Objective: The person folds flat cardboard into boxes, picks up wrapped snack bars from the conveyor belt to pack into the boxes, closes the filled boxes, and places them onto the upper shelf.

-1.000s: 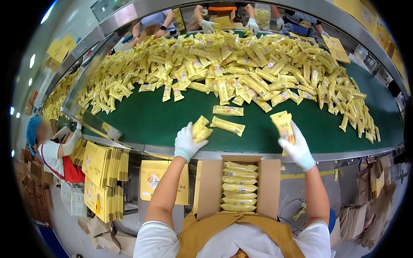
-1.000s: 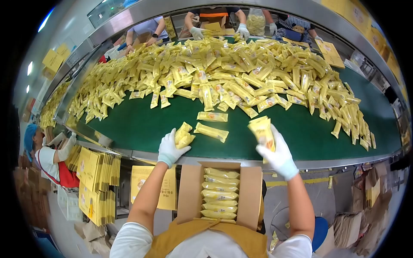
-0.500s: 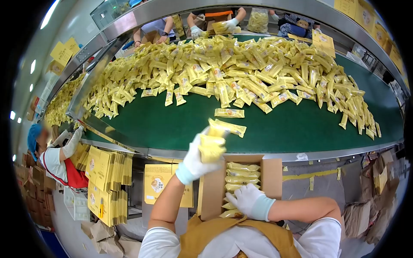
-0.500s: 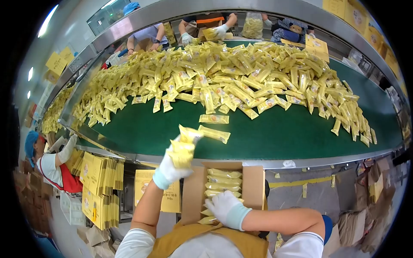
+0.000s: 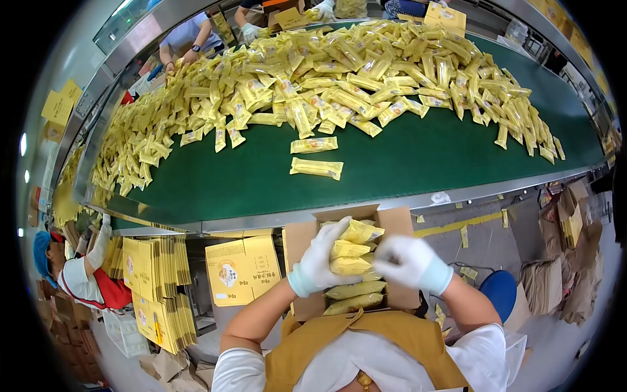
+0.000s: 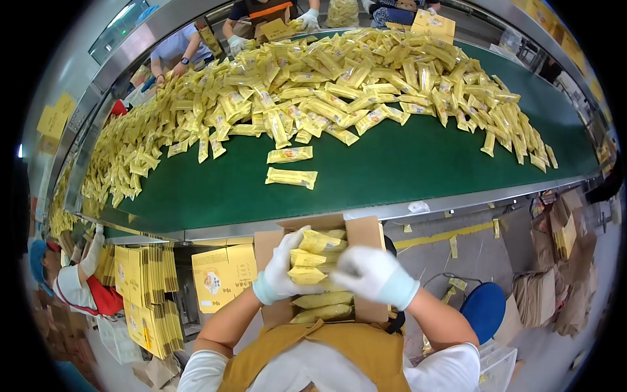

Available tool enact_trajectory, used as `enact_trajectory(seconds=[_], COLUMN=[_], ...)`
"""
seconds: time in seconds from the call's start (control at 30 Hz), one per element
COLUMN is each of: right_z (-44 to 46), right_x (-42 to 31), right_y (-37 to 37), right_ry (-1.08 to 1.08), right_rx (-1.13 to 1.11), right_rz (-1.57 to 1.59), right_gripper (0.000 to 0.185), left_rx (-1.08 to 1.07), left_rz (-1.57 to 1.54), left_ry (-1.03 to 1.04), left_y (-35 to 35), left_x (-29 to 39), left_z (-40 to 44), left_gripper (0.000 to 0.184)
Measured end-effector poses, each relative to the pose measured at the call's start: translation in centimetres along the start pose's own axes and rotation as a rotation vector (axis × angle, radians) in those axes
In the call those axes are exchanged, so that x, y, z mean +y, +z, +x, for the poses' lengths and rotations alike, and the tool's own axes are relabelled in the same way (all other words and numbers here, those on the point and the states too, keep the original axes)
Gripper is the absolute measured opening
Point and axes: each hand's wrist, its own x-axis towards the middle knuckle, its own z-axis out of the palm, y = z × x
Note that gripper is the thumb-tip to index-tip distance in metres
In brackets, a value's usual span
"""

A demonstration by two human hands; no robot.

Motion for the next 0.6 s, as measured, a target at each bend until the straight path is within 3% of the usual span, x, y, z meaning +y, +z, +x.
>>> enact_trajectory(seconds=[0.03, 0.07, 0.17, 0.23, 0.3, 0.37, 0.43, 0.47, 0.53, 0.6], right_z=[0.2, 0.4, 1.3, 1.2, 0.9, -1.5, -5.7, -8.2, -16.0, -26.8], right_x=[-0.4, -0.5, 0.7, 1.4, 4.5, 5.9, 9.7, 13.3, 19.4, 24.4], right_y=[-0.7, -1.6, 0.0, -0.1, 0.5, -0.3, -0.8, -0.6, 0.5, 3.8], right_ry=[0.144, 0.247, -0.173, -0.087, -0.178, 0.119, 0.281, 0.251, 0.471, 0.819], right_rx=[0.191, 0.233, 0.385, 0.293, 0.447, 0.552, 0.845, 1.015, 1.284, 1.602], right_rz=[0.166, 0.255, 0.185, 0.035, 0.033, 0.510, 1.063, 1.086, 1.317, 1.213], right_gripper=[0.039, 0.040, 0.039, 0.034, 0.033, 0.031, 0.032, 0.033, 0.031, 0.030], left_rx=[-0.018, -0.042, -0.096, -0.129, -0.126, -0.001, -0.091, -0.090, -0.131, -0.171], left_rz=[-0.012, -0.026, 0.091, 0.140, 0.150, 0.094, 0.061, 0.168, 0.326, 0.377], left_ry=[0.005, 0.012, 0.103, 0.149, 0.140, 0.130, -0.053, -0.081, -0.076, -0.100], left_y=[0.0, 0.0, 0.6, 0.8, 1.3, 2.5, 2.1, 2.4, 2.9, 3.1], left_x=[0.0, 0.0, -0.4, -0.4, -0.8, -2.5, -2.1, -1.7, -0.9, -0.4], left_z=[0.2, 0.5, 0.9, 1.4, 1.9, 1.4, 0.7, 0.6, 0.8, 1.0], left_gripper=[0.107, 0.106, 0.102, 0.096, 0.086, 0.066, 0.068, 0.070, 0.084, 0.095])
